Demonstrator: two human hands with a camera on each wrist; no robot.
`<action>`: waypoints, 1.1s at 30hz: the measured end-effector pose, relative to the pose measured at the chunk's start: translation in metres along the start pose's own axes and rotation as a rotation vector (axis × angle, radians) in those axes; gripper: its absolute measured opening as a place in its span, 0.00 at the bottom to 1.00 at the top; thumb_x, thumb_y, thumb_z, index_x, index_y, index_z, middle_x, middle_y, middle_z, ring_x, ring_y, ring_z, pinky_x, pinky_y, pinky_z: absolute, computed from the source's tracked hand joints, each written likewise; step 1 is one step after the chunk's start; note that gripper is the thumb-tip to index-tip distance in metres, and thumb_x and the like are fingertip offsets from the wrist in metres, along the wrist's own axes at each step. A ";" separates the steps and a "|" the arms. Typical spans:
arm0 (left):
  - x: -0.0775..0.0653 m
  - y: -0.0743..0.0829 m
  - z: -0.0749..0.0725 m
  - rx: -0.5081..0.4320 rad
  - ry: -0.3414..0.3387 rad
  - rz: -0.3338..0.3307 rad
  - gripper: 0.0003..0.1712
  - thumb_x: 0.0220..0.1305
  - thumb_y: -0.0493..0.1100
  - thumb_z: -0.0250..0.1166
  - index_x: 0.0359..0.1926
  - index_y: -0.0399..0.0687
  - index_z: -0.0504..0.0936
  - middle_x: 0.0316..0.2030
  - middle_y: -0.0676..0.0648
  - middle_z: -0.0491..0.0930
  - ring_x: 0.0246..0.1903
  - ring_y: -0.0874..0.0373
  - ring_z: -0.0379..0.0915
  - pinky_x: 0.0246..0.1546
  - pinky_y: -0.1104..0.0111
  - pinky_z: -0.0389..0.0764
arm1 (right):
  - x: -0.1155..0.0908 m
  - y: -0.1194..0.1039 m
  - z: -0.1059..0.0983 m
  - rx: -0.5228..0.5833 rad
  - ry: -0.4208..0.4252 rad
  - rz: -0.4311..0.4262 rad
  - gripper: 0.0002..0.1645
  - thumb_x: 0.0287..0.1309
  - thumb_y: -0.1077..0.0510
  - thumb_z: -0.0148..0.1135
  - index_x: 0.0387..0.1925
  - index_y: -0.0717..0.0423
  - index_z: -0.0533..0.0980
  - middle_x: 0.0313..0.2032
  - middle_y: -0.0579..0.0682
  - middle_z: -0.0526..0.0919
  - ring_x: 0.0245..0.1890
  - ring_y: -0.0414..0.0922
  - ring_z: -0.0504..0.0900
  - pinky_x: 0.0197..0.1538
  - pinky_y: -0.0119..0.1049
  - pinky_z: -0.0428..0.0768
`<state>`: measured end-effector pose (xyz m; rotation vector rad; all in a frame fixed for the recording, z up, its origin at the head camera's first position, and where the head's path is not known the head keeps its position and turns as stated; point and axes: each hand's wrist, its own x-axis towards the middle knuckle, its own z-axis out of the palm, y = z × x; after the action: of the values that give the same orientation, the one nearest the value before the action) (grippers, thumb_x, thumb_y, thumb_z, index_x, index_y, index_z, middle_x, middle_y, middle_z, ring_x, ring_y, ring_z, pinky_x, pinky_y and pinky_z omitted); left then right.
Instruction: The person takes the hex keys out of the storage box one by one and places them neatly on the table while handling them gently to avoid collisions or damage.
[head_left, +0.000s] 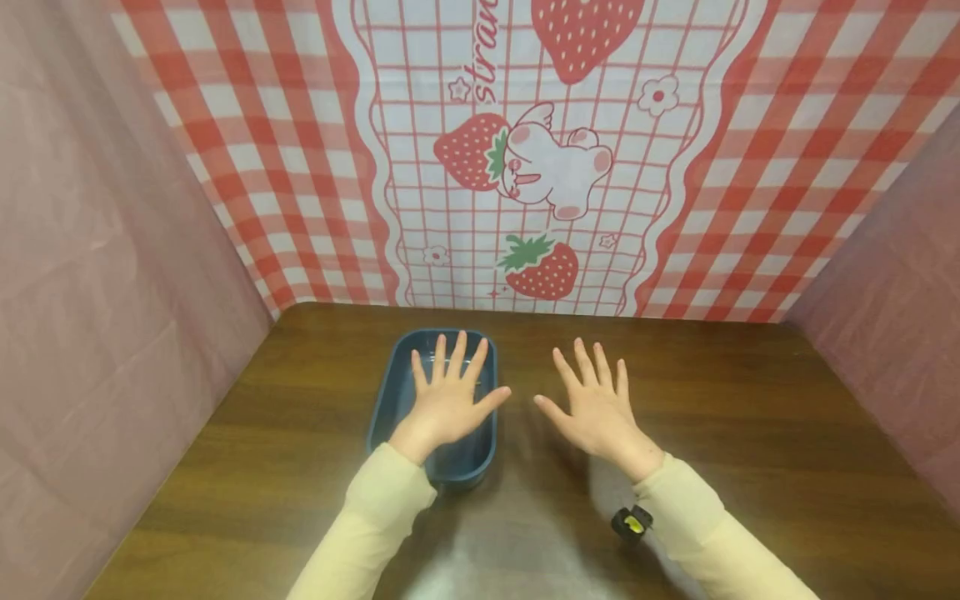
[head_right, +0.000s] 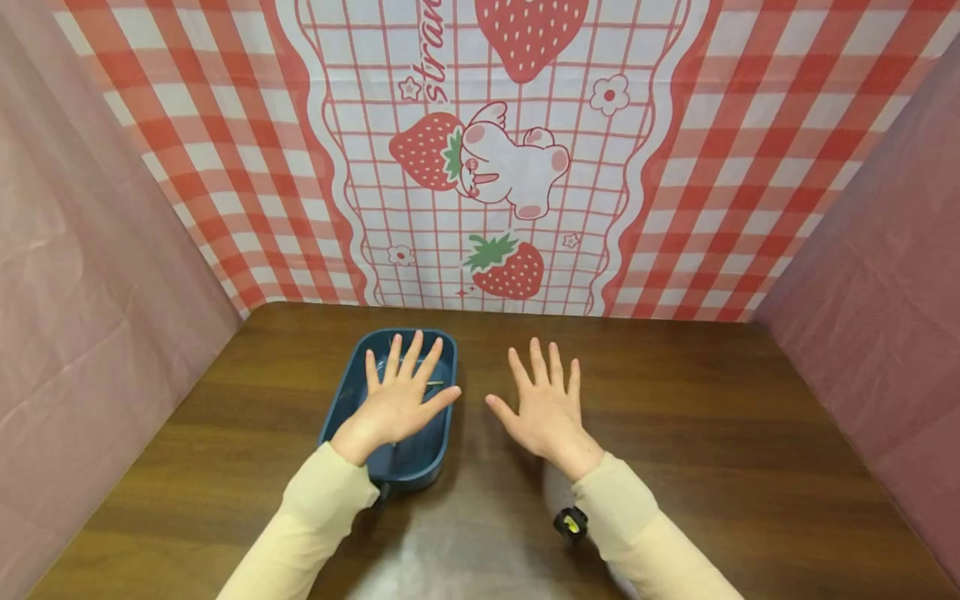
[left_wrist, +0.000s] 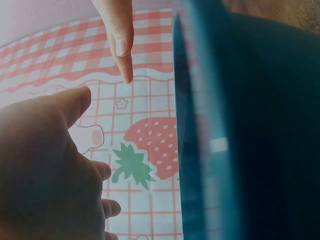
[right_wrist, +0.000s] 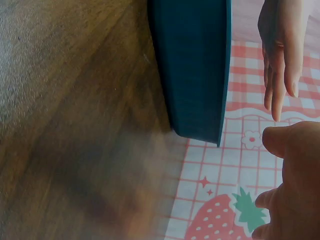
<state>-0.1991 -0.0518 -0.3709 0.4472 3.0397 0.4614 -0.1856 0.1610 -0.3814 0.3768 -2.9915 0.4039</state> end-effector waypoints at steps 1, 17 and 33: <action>0.000 0.000 0.000 0.000 -0.004 0.002 0.45 0.58 0.73 0.38 0.71 0.61 0.39 0.71 0.46 0.32 0.68 0.42 0.18 0.59 0.39 0.25 | 0.000 0.000 0.000 0.002 -0.006 0.002 0.45 0.58 0.33 0.45 0.69 0.51 0.50 0.70 0.61 0.42 0.69 0.61 0.35 0.63 0.63 0.32; -0.004 -0.006 -0.005 -0.017 -0.005 0.005 0.45 0.60 0.71 0.40 0.71 0.56 0.43 0.71 0.44 0.36 0.69 0.41 0.26 0.61 0.39 0.30 | 0.006 -0.004 0.002 0.020 0.041 -0.020 0.44 0.57 0.35 0.48 0.68 0.52 0.54 0.68 0.60 0.50 0.69 0.61 0.41 0.63 0.62 0.35; -0.023 -0.064 -0.021 -0.205 0.192 -0.114 0.31 0.61 0.54 0.55 0.58 0.37 0.69 0.60 0.34 0.65 0.58 0.39 0.63 0.56 0.48 0.64 | 0.020 -0.035 0.016 0.116 0.199 -0.270 0.17 0.54 0.54 0.60 0.47 0.53 0.77 0.43 0.49 0.82 0.44 0.48 0.79 0.46 0.44 0.75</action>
<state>-0.1967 -0.1226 -0.3699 0.2305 3.1277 0.8442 -0.1965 0.1189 -0.3858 0.6970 -2.6836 0.5517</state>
